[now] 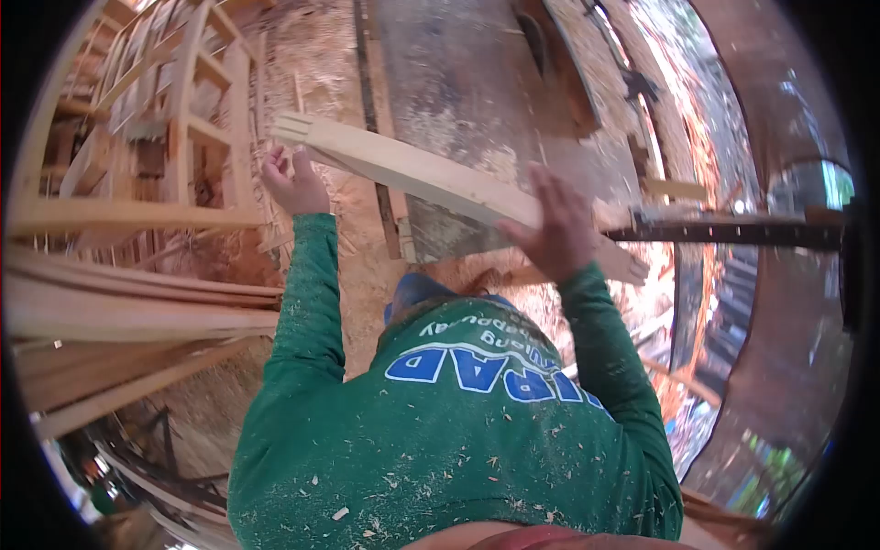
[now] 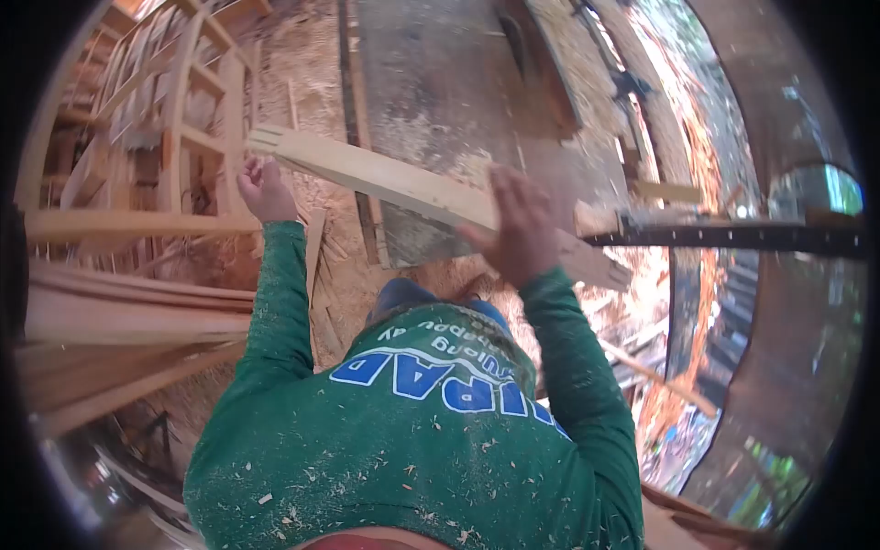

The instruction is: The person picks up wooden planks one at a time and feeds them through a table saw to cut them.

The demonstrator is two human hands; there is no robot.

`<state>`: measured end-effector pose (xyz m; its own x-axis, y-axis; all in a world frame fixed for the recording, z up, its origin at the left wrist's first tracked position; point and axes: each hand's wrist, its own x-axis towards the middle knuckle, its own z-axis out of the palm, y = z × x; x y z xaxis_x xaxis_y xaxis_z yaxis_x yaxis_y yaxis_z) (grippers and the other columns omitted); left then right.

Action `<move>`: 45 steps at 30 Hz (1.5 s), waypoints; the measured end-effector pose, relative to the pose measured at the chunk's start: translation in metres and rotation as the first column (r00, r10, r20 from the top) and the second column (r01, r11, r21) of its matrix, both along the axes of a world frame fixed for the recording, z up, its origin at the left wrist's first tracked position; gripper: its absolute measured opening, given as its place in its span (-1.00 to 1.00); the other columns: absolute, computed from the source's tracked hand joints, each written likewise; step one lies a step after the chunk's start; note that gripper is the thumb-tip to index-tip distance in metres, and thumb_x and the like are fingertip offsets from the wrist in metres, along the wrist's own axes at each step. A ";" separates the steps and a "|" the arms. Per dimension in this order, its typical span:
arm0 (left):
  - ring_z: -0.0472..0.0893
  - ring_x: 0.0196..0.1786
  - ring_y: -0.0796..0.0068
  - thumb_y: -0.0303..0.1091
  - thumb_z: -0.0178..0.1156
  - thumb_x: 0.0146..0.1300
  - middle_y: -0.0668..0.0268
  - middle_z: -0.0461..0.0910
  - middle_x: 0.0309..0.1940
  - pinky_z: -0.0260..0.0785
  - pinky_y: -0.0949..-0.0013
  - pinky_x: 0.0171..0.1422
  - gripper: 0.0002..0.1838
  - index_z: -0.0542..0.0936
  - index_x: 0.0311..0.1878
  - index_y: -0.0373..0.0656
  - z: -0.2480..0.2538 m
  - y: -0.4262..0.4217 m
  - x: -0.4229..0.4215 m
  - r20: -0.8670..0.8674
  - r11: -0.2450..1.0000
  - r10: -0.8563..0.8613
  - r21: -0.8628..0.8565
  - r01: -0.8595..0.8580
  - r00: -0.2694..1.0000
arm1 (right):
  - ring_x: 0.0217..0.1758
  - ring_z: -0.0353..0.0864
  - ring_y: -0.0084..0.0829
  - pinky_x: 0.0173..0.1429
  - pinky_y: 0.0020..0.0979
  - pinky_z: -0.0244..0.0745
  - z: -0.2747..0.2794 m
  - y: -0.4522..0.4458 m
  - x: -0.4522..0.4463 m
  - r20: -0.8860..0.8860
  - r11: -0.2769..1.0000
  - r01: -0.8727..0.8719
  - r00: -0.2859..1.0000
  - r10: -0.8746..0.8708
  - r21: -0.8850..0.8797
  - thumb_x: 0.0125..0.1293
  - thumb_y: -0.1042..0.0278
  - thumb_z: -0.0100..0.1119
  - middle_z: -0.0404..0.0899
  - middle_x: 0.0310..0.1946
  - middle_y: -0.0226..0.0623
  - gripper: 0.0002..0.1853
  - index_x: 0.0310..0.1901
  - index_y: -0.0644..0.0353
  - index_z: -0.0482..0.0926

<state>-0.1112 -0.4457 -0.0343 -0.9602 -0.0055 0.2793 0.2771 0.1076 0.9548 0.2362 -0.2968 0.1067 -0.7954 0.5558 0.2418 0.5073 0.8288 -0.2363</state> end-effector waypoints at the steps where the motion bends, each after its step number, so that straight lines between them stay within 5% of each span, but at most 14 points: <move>1: 0.57 -0.06 0.42 -0.28 0.32 0.32 0.25 0.58 -0.10 0.48 0.29 0.06 -0.71 0.61 0.02 -0.21 -0.025 -0.012 -0.014 0.230 0.984 -0.006 0.173 -0.035 0.973 | 0.37 0.42 -0.02 0.42 -0.04 0.30 -0.007 -0.005 -0.027 -0.017 0.996 -0.085 0.996 0.084 -0.003 0.07 -0.02 0.55 0.46 0.31 -0.03 0.01 0.50 0.16 0.26; 3: 0.52 -0.29 0.61 -0.24 0.27 0.38 0.38 0.57 -0.24 0.41 0.46 -0.28 -0.73 0.61 0.01 -0.21 -0.067 -0.042 -0.029 0.473 0.996 -0.089 0.055 0.071 0.877 | 0.29 0.51 -0.04 0.36 -0.07 0.40 -0.024 -0.010 -0.062 0.168 0.995 -0.031 0.985 0.046 -0.092 0.07 -0.07 0.53 0.48 0.28 -0.06 0.00 0.50 0.10 0.26; 5: 0.56 -0.29 0.52 -0.24 0.35 0.36 0.35 0.63 -0.32 0.45 0.42 -0.18 -0.73 0.62 -0.08 -0.26 -0.100 -0.063 -0.010 0.524 0.992 -0.113 0.013 0.125 0.844 | 0.24 0.57 -0.04 0.32 -0.08 0.46 -0.034 -0.007 -0.081 0.377 0.974 0.094 0.926 -0.010 -0.205 0.07 -0.09 0.53 0.50 0.26 -0.07 -0.02 0.48 0.08 0.29; 9: 0.57 -0.32 0.63 -0.27 0.37 0.35 0.36 0.66 -0.31 0.43 0.49 -0.27 -0.74 0.64 0.00 -0.17 -0.067 -0.089 0.063 0.719 0.833 -0.497 0.238 0.500 0.486 | 0.18 0.63 0.03 0.27 -0.06 0.52 -0.025 0.024 -0.082 0.352 0.956 0.085 0.936 0.021 -0.282 0.01 -0.15 0.56 0.63 0.10 0.01 -0.08 0.37 0.11 0.41; 11: 0.65 -0.17 0.54 -0.29 0.43 0.28 0.28 0.68 -0.16 0.50 0.48 -0.15 -0.56 0.56 0.17 -0.17 -0.068 -0.084 0.072 0.754 0.737 -0.536 0.198 0.646 0.380 | 0.18 0.64 0.06 0.29 -0.05 0.52 0.002 0.021 -0.081 0.218 0.972 -0.001 0.975 0.054 -0.236 0.00 -0.17 0.57 0.65 0.07 0.05 -0.12 0.29 0.14 0.47; 14: 0.66 0.09 0.39 -0.25 0.51 0.18 0.20 0.64 0.07 0.55 0.35 0.09 -0.32 0.44 0.32 -0.17 -0.046 -0.054 0.096 0.459 0.514 -0.820 0.324 0.794 0.343 | 0.21 0.65 0.00 0.30 -0.12 0.51 0.056 0.019 -0.082 0.134 0.940 -0.003 0.990 0.052 -0.342 -0.07 -0.17 0.64 0.66 0.08 0.05 -0.07 0.27 0.21 0.49; 17: 0.57 0.28 0.28 -0.21 0.62 0.01 0.16 0.55 0.22 0.48 0.21 0.30 -0.10 0.36 0.39 -0.20 0.004 -0.001 0.119 0.383 0.352 -0.901 0.376 0.857 0.202 | 0.19 0.67 -0.14 0.28 -0.20 0.52 0.102 0.029 -0.082 -0.077 0.925 -0.068 0.996 0.042 -0.375 -0.13 -0.10 0.72 0.67 0.06 -0.01 -0.07 0.23 0.25 0.52; 21: 0.53 0.33 0.18 -0.16 0.70 -0.17 0.11 0.54 0.21 0.40 0.10 0.39 -0.03 0.42 0.32 -0.28 0.088 0.070 0.142 0.097 0.081 -0.994 0.241 0.967 0.059 | 0.00 0.72 -0.41 0.09 -0.33 0.63 0.135 0.058 -0.073 -0.474 0.896 -0.248 0.879 0.048 -0.369 -0.09 0.02 0.76 0.72 -0.07 -0.16 -0.18 0.14 0.29 0.53; 26: 0.60 0.25 0.19 -0.19 0.67 -0.07 0.09 0.59 0.17 0.46 0.16 0.33 -0.17 0.47 0.24 -0.29 0.148 0.126 0.172 -0.158 0.426 -0.901 -0.155 0.891 0.403 | -0.02 0.71 -0.44 0.08 -0.38 0.65 0.174 0.102 -0.046 -0.781 0.862 -0.412 0.624 0.031 -0.295 0.12 -0.03 0.64 0.70 -0.07 -0.19 -0.22 0.18 0.36 0.48; 29: 0.68 0.16 0.17 -0.25 0.66 -0.04 0.07 0.64 0.09 0.54 0.16 0.24 -0.19 0.44 0.25 -0.27 0.150 0.170 0.168 -0.244 0.449 -0.883 -0.197 0.871 0.400 | 0.09 0.71 -0.32 0.18 -0.33 0.65 0.172 0.137 -0.027 -0.858 0.819 -0.461 0.510 -0.070 -0.341 0.10 -0.10 0.64 0.68 0.05 -0.10 -0.09 0.28 0.41 0.43; 32: 0.72 0.10 0.14 -0.27 0.64 -0.01 0.07 0.67 0.05 0.58 0.14 0.18 -0.20 0.42 0.26 -0.25 0.128 0.213 0.172 -0.090 0.406 -0.913 -0.121 0.906 0.397 | 0.08 0.70 -0.33 0.18 -0.32 0.64 0.154 0.179 -0.013 -0.903 0.776 -0.535 0.418 -0.100 -0.333 0.03 -0.03 0.70 0.68 0.04 -0.14 -0.11 0.24 0.39 0.45; 38: 0.72 0.10 0.13 -0.28 0.65 -0.01 0.08 0.67 0.07 0.58 0.15 0.20 -0.21 0.42 0.25 -0.24 0.128 0.243 0.206 -0.104 0.505 -0.860 -0.324 0.800 0.500 | 0.07 0.70 -0.35 0.17 -0.32 0.65 0.107 0.247 0.012 -0.923 0.758 -0.565 0.363 -0.126 -0.326 0.06 0.05 0.69 0.69 0.00 -0.16 -0.15 0.24 0.40 0.45; 41: 0.72 0.09 0.14 -0.27 0.66 -0.04 0.08 0.66 0.11 0.58 0.16 0.20 -0.15 0.41 0.29 -0.23 0.104 0.250 0.210 0.045 0.522 -0.843 -0.163 0.837 0.535 | 0.03 0.73 -0.35 0.11 -0.32 0.68 0.144 0.267 0.015 -0.933 0.707 -0.642 0.351 -0.073 -0.297 0.09 0.07 0.67 0.70 -0.02 -0.13 -0.19 0.22 0.41 0.45; 45: 0.74 0.04 0.24 -0.26 0.66 -0.07 0.13 0.73 -0.01 0.58 0.24 0.18 -0.30 0.57 0.14 -0.28 0.062 0.242 0.223 0.180 0.502 -0.724 -0.525 0.687 0.666 | -0.05 0.77 -0.32 0.02 -0.33 0.73 0.197 0.263 0.011 -0.911 0.710 -0.665 0.405 0.081 -0.233 0.13 0.03 0.63 0.69 -0.03 -0.05 -0.21 0.19 0.42 0.43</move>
<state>0.1113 -0.2040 0.0279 -0.5628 0.8242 0.0625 0.5348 0.3054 0.7879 0.2477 -0.0338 0.3036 -0.5398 0.4995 0.6776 -0.4939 0.4638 -0.7355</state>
